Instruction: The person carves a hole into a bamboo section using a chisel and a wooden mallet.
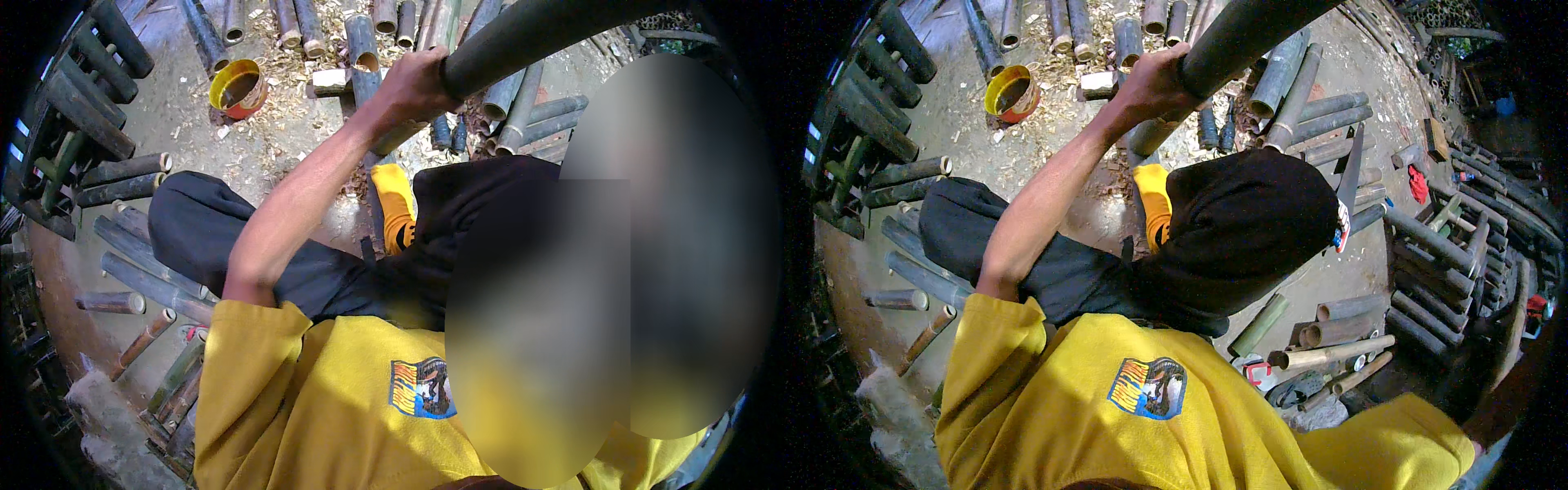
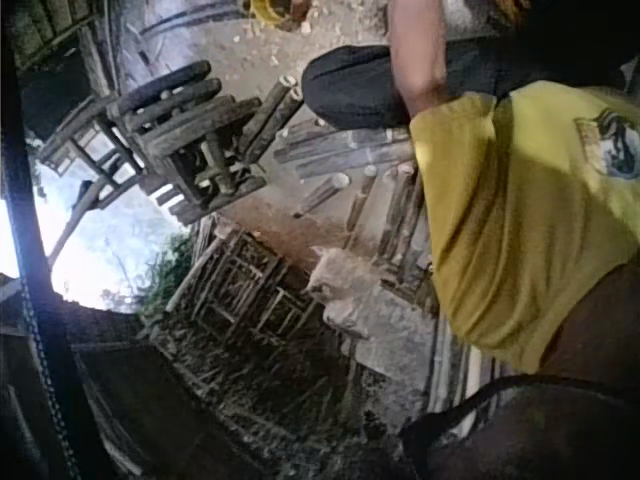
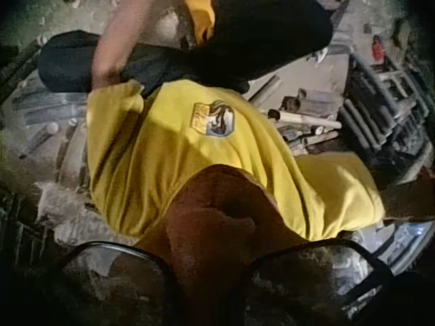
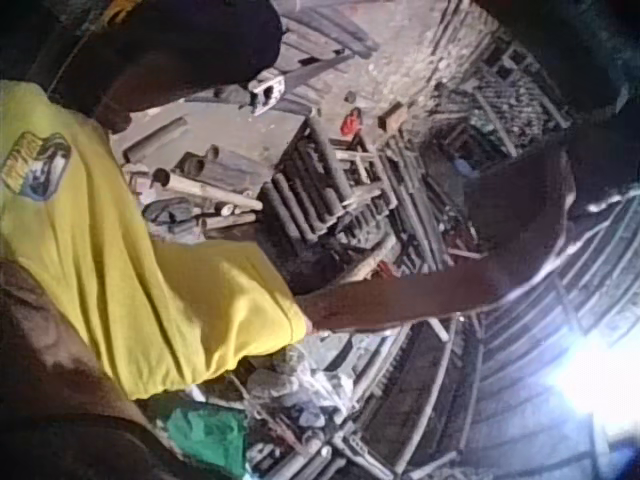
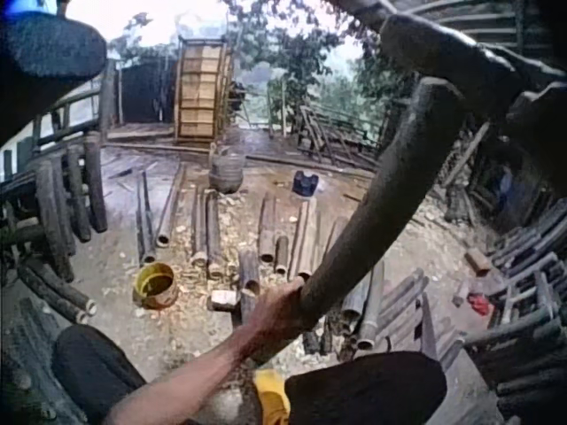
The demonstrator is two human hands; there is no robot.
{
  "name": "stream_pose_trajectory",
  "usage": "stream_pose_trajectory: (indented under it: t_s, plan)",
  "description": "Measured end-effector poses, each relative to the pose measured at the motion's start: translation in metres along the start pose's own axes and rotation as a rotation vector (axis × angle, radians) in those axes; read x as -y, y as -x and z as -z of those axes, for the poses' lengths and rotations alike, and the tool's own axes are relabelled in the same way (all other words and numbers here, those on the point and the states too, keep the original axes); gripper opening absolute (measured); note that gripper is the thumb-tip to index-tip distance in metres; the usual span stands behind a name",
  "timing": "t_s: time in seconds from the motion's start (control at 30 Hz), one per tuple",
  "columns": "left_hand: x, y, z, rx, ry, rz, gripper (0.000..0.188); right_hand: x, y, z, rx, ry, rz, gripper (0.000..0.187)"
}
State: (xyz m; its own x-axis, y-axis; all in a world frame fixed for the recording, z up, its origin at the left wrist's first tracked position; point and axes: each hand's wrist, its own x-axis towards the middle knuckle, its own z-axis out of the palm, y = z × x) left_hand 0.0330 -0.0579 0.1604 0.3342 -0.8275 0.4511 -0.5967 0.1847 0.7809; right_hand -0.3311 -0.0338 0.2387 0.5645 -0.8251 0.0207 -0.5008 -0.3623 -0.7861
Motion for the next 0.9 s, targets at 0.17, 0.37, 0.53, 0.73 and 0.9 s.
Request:
stream_pose_trajectory:
  t_s: [0.17, 0.37, 0.53, 0.73, 0.9]
  plan:
    - [0.027, 0.017, 0.017, -0.091, 0.133, -0.038, 0.03, 0.008, -0.046, -0.033, 0.053, -0.086, 0.086, 0.079]
    - [0.011, 0.023, 0.0, -0.098, 0.06, 0.003, 0.048, -0.009, -0.099, -0.067, 0.062, -0.17, 0.107, 0.078]
    - [0.057, 0.045, 0.005, -0.062, 0.323, 0.099, 0.052, -0.017, -0.131, -0.1, 0.139, -0.25, 0.122, 0.078]
    - [0.128, 0.087, -0.033, -0.028, 0.466, 0.387, 0.044, -0.034, -0.164, -0.134, 0.175, -0.342, 0.121, 0.077]
    - [0.148, 0.085, -0.073, -0.011, 0.394, 0.461, 0.04, -0.013, -0.21, -0.15, 0.173, -0.476, 0.31, 0.076]
